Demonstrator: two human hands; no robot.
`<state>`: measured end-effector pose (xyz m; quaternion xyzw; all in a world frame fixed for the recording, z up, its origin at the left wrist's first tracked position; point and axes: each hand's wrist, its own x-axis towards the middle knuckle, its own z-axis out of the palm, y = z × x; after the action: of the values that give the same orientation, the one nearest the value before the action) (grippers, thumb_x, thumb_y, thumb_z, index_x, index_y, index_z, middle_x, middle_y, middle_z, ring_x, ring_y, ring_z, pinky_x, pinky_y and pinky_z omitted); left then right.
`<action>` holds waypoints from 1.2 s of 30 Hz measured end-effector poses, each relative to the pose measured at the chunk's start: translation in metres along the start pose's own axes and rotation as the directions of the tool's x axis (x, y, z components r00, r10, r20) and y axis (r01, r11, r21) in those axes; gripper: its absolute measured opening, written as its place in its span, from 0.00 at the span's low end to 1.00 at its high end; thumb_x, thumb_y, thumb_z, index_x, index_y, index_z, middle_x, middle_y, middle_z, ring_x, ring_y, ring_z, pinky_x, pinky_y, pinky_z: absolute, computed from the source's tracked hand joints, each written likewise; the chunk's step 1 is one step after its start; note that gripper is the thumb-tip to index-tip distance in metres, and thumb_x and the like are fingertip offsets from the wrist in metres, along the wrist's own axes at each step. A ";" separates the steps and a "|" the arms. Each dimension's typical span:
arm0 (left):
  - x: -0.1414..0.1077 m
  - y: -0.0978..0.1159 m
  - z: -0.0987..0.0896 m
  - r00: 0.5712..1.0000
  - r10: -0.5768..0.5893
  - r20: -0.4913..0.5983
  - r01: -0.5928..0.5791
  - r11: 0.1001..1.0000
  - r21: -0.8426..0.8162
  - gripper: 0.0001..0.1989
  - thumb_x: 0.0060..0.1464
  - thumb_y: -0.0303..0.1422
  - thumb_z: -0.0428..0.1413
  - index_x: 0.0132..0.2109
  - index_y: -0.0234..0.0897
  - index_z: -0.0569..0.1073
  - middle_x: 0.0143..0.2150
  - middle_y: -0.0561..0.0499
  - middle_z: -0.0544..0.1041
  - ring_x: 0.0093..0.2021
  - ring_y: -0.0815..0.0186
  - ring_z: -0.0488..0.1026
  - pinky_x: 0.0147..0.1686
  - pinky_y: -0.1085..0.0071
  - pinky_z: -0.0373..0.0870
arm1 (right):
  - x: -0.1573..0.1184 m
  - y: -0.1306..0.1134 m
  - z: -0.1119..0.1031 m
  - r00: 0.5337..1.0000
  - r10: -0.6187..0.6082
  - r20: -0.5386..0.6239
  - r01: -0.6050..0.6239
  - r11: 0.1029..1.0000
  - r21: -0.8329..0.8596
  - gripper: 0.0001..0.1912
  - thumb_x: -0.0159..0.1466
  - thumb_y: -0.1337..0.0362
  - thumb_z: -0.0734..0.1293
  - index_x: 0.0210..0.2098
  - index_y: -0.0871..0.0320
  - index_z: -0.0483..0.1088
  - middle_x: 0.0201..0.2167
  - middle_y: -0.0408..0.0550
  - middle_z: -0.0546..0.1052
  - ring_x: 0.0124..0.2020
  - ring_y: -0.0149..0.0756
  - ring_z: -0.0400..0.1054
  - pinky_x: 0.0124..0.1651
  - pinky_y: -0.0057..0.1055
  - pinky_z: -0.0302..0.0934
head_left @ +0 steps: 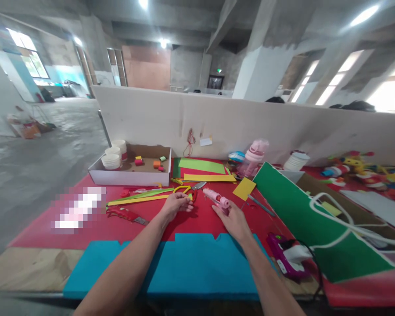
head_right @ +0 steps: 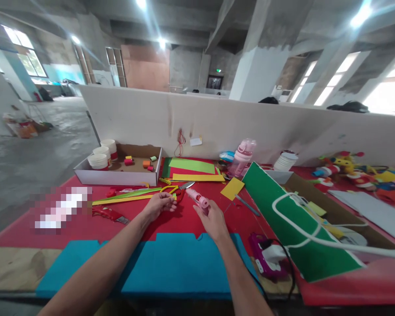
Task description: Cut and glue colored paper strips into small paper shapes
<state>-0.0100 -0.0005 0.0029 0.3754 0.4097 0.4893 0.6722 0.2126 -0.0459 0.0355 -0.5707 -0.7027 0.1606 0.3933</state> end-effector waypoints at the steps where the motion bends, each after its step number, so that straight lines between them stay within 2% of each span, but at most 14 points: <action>1: 0.000 -0.001 0.000 1.000 0.003 0.001 -0.003 1.000 -0.007 0.10 0.46 0.27 0.63 0.33 0.29 0.69 0.28 0.44 0.78 0.24 0.65 0.77 0.25 0.71 0.75 | -0.002 -0.002 0.002 1.000 -0.022 -0.022 0.022 1.000 -0.002 0.21 0.60 0.49 0.63 0.40 0.61 0.70 0.35 0.54 0.77 0.36 0.43 0.72 0.39 0.33 0.64; 4: 0.001 -0.002 -0.001 1.000 0.008 0.000 -0.008 1.000 -0.017 0.08 0.47 0.26 0.62 0.34 0.29 0.69 0.28 0.43 0.78 0.25 0.64 0.77 0.26 0.71 0.75 | -0.008 -0.008 0.006 0.998 -0.061 -0.024 0.061 0.998 0.015 0.21 0.60 0.50 0.63 0.40 0.62 0.70 0.35 0.55 0.77 0.36 0.42 0.72 0.41 0.34 0.64; 11: 0.002 -0.003 -0.001 1.000 -0.009 -0.009 0.008 0.999 -0.037 0.06 0.49 0.24 0.60 0.34 0.29 0.69 0.28 0.43 0.79 0.26 0.63 0.78 0.27 0.71 0.76 | -0.020 -0.018 0.011 0.994 -0.067 0.083 0.057 0.992 0.115 0.19 0.62 0.53 0.62 0.42 0.61 0.72 0.38 0.54 0.79 0.39 0.43 0.73 0.41 0.32 0.66; 17: 0.004 -0.005 -0.004 1.000 -0.006 0.001 0.006 1.000 -0.026 0.05 0.50 0.24 0.60 0.35 0.27 0.71 0.30 0.41 0.79 0.27 0.63 0.78 0.27 0.72 0.76 | -0.026 -0.019 0.016 0.989 -0.100 0.110 0.088 0.990 0.109 0.18 0.63 0.54 0.62 0.44 0.60 0.71 0.38 0.52 0.78 0.40 0.41 0.73 0.42 0.31 0.65; 21: 0.003 -0.005 -0.003 1.000 -0.015 -0.008 0.015 0.999 -0.033 0.07 0.49 0.25 0.61 0.35 0.27 0.71 0.31 0.40 0.79 0.27 0.63 0.78 0.27 0.71 0.76 | -0.029 -0.018 0.020 0.985 -0.103 0.136 0.087 0.989 0.117 0.18 0.64 0.54 0.61 0.46 0.60 0.69 0.42 0.54 0.77 0.44 0.43 0.72 0.44 0.32 0.65; 36: 0.002 -0.004 -0.003 1.000 -0.017 0.000 0.017 0.999 -0.034 0.09 0.47 0.27 0.63 0.34 0.28 0.70 0.30 0.41 0.79 0.27 0.63 0.78 0.27 0.72 0.76 | -0.029 -0.016 0.029 0.985 -0.139 0.103 0.133 0.989 0.065 0.19 0.65 0.54 0.59 0.49 0.60 0.66 0.45 0.57 0.75 0.47 0.44 0.71 0.47 0.35 0.64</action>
<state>-0.0108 0.0004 -0.0024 0.3602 0.4045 0.4905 0.6827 0.1812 -0.0714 0.0170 -0.5004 -0.7553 0.1838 0.3813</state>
